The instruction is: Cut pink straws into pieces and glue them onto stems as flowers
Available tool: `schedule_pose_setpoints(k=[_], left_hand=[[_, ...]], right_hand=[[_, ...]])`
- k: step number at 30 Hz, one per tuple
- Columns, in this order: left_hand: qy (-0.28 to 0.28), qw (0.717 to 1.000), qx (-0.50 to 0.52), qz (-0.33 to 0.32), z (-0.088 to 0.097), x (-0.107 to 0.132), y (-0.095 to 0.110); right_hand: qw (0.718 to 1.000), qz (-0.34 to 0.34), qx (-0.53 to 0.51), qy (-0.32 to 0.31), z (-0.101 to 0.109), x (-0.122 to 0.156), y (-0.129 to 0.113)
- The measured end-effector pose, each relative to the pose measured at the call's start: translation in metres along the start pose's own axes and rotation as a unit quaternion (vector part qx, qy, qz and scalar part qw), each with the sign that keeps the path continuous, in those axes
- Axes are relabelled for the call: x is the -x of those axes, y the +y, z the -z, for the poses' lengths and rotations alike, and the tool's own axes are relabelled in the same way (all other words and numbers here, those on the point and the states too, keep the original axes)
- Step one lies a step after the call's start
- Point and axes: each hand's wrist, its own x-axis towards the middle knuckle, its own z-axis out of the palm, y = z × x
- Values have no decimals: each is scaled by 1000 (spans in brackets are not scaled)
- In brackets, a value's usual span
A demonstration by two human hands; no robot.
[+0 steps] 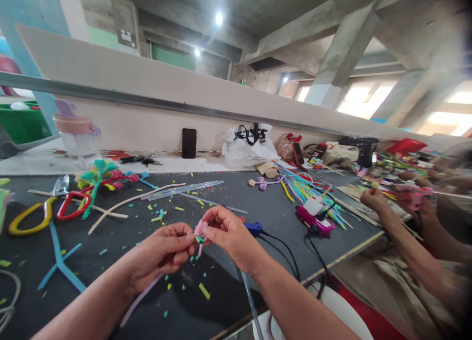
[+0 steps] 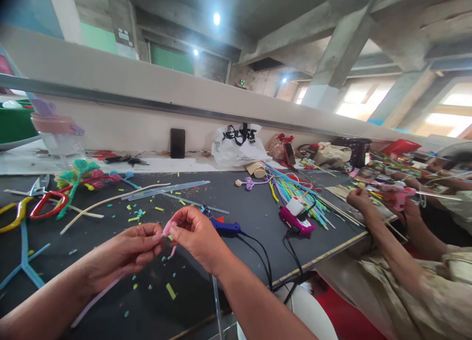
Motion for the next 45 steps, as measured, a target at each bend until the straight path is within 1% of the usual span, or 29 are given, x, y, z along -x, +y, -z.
schedule_pose_setpoints(k=[4, 7, 9, 12, 15, 16, 17, 18, 19, 20, 21, 22, 23, 25, 27, 29, 30, 32, 34, 35, 37, 40, 43, 45], left_hand=[[10, 1000, -16, 8, 1, -1, -1], [4, 1000, 5, -2, 4, -1, 0], [-8, 1000, 16, -13, 6, -1, 1], [-20, 999, 11, -30, 10, 0, 2], [-21, 999, 7, -42, 11, 0, 3], [-20, 999, 9, -44, 12, 0, 4], [-19, 999, 11, -45, 12, 0, 5], [-16, 999, 14, -47, 13, 0, 6], [-10, 999, 20, -50, 15, -1, 8], [-1, 998, 25, -56, 16, -1, 9], [11, 997, 31, -66, 17, -1, 10], [25, 996, 35, -78, 18, -2, 12], [39, 994, 37, -91, 19, -2, 13], [66, 990, 35, -116, 20, -3, 14], [94, 986, 32, -135, 20, -4, 14], [123, 981, 29, -146, 19, -5, 13], [133, 980, 28, -148, 19, -6, 13], [145, 978, 27, -148, 19, -8, 11], [147, 977, 32, -152, 19, -9, 10], [145, 976, 38, -155, 20, -10, 9], [134, 977, 48, -159, 20, -11, 7], [138, 975, 52, -168, 19, -14, 6], [158, 968, 55, -185, 19, -17, 8], [181, 959, 64, -208, 21, -18, 11]], right_hand=[[1000, -2, -7, -10, 3, -1, -6], [1000, 12, -11, 20, 11, -1, -13], [999, 18, 4, 44, 17, -3, -15], [996, 10, 52, 73, 23, -5, -9], [984, 3, 147, 99, 30, -8, -2], [975, 7, 194, 109, 34, -8, -1], [960, 13, 252, 122, 40, -8, -1], [937, 18, 322, 134, 47, -8, -3], [906, 21, 396, 146, 56, -7, -5], [869, 19, 472, 151, 65, -6, -7], [833, 8, 536, 139, 75, -5, -10], [815, -4, 564, 130, 85, -3, -13], [804, -15, 582, 121, 93, -2, -16], [796, -31, 595, 106, 101, 1, -21], [784, -22, 610, 110, 95, 4, -23], [777, 22, 619, 114, 78, 6, -20], [781, 53, 615, 99, 66, 7, -17], [808, 83, 583, 17, 43, 8, -6], [814, 98, 569, -67, 26, 7, 7], [814, 101, 565, -91, 20, 7, 13], [815, 108, 558, -111, 14, 4, 23], [825, 114, 543, -107, 14, -1, 28], [835, 98, 534, -90, 15, -2, 22], [842, 79, 528, -82, 14, -1, 13]])
